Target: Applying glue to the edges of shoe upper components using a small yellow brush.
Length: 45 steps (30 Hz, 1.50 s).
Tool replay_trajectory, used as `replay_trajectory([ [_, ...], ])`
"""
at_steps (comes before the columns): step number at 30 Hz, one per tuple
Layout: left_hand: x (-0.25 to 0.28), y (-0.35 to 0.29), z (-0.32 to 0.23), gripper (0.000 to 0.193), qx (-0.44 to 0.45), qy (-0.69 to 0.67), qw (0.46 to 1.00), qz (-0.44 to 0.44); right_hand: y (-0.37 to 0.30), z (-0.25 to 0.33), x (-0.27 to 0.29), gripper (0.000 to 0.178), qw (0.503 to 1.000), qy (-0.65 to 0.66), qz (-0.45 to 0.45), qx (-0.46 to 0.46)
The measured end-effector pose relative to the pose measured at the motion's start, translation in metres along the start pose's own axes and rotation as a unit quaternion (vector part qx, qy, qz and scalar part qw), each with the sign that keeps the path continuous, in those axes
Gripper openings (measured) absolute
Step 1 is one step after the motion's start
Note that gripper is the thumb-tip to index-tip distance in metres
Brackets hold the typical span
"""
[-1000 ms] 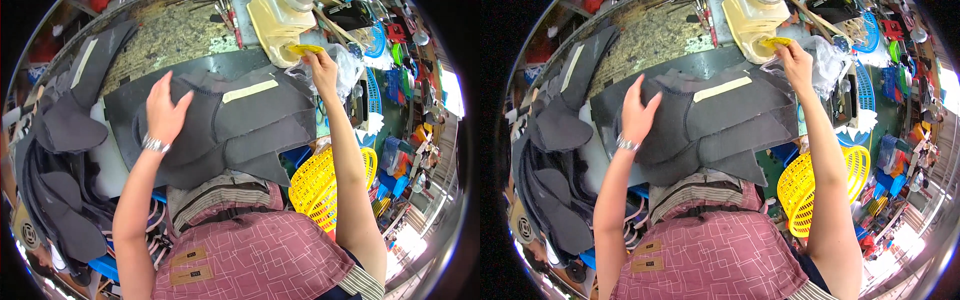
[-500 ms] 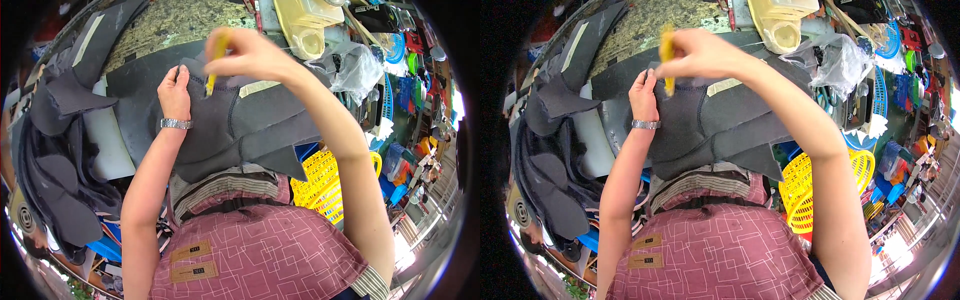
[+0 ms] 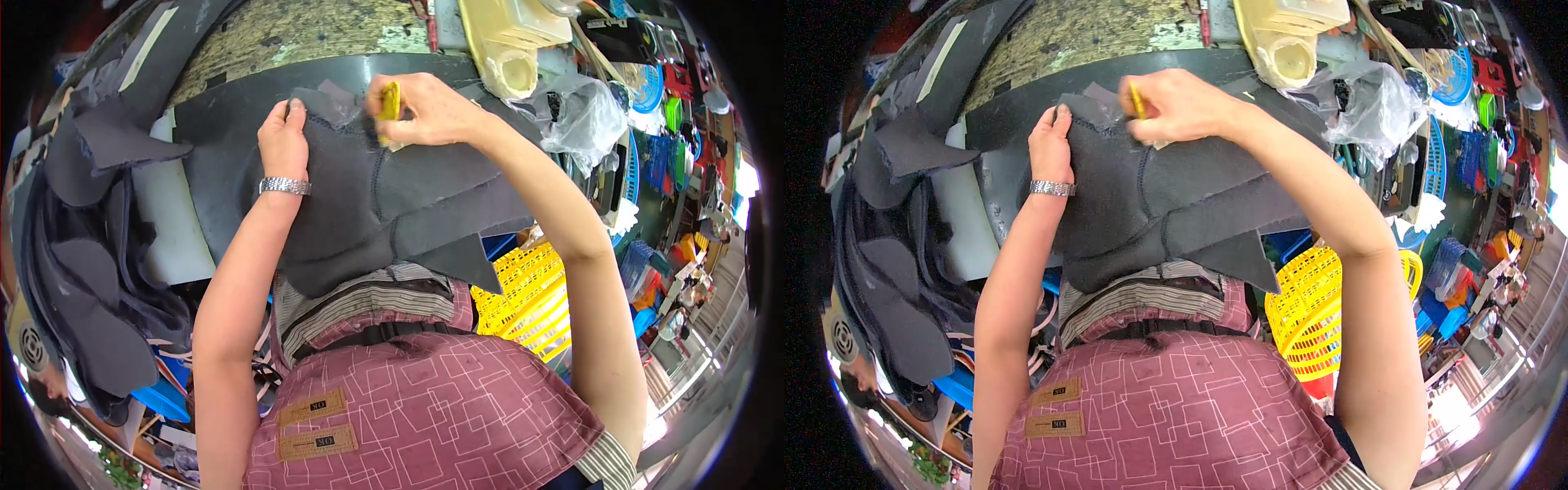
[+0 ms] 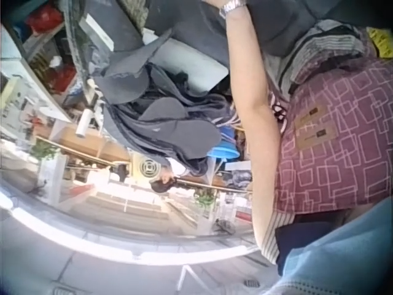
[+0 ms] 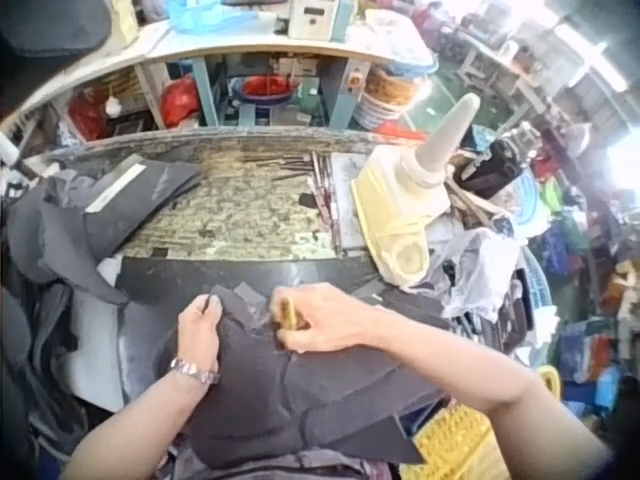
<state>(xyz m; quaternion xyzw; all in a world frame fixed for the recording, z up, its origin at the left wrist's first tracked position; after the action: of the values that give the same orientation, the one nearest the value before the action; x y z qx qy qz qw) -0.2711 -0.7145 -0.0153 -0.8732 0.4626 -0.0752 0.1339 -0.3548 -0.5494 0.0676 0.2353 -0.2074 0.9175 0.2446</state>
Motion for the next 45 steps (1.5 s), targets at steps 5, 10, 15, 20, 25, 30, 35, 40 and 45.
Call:
replay_trajectory([
  [5,-0.016,-0.040,-0.079,0.029,-0.402,0.288,0.866,-0.075,-0.078,-0.070,0.065,0.023,0.966,0.152,-0.180,-0.104],
  [10,-0.090,-0.154,-0.071,0.047,-0.556,0.376,0.636,0.382,-0.142,0.009,0.040,0.022,0.986,0.095,-0.127,-0.043],
  [15,-0.091,-0.112,-0.039,0.019,-0.412,0.328,0.780,0.339,-0.143,0.028,-0.043,0.036,0.992,-0.113,-0.019,-0.060],
  [20,-0.059,-0.040,-0.082,0.015,-0.132,0.308,0.905,0.261,-0.125,-0.025,-0.080,0.067,0.927,-0.228,0.014,-0.298],
  [25,0.023,0.023,-0.297,0.024,-0.433,0.398,0.807,0.048,-0.140,-0.034,-0.077,0.067,0.923,-0.172,0.037,-0.341],
  [30,0.129,0.064,-0.316,0.030,-0.571,0.650,0.501,0.005,-0.154,-0.028,-0.019,0.045,0.937,0.111,-0.151,-0.294],
  [35,0.110,0.034,-0.196,0.058,-0.471,0.767,0.424,0.100,-0.181,-0.061,0.080,0.030,0.857,0.326,-0.385,-0.106],
  [40,-0.036,-0.063,-0.125,0.057,-0.495,0.462,0.682,0.274,-0.162,-0.094,0.117,0.019,0.852,0.103,-0.492,-0.144],
  [45,-0.058,-0.010,-0.044,0.068,-0.105,0.460,0.861,0.191,-0.163,-0.128,0.122,0.020,0.820,0.085,-0.521,-0.221],
])
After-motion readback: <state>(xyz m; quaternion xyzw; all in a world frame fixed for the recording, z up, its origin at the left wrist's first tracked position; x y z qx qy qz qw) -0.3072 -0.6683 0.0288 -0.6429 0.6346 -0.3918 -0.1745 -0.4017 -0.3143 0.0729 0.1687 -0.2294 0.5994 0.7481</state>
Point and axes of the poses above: each hand's wrist, its own y-axis towards the middle knuckle, its own x-axis out of the back of the hand, z = x × y, the point moved 7 cm from there along y, towards the middle knuckle, and after that the axes turned 7 degrees about -x, right-handed, at the moved point
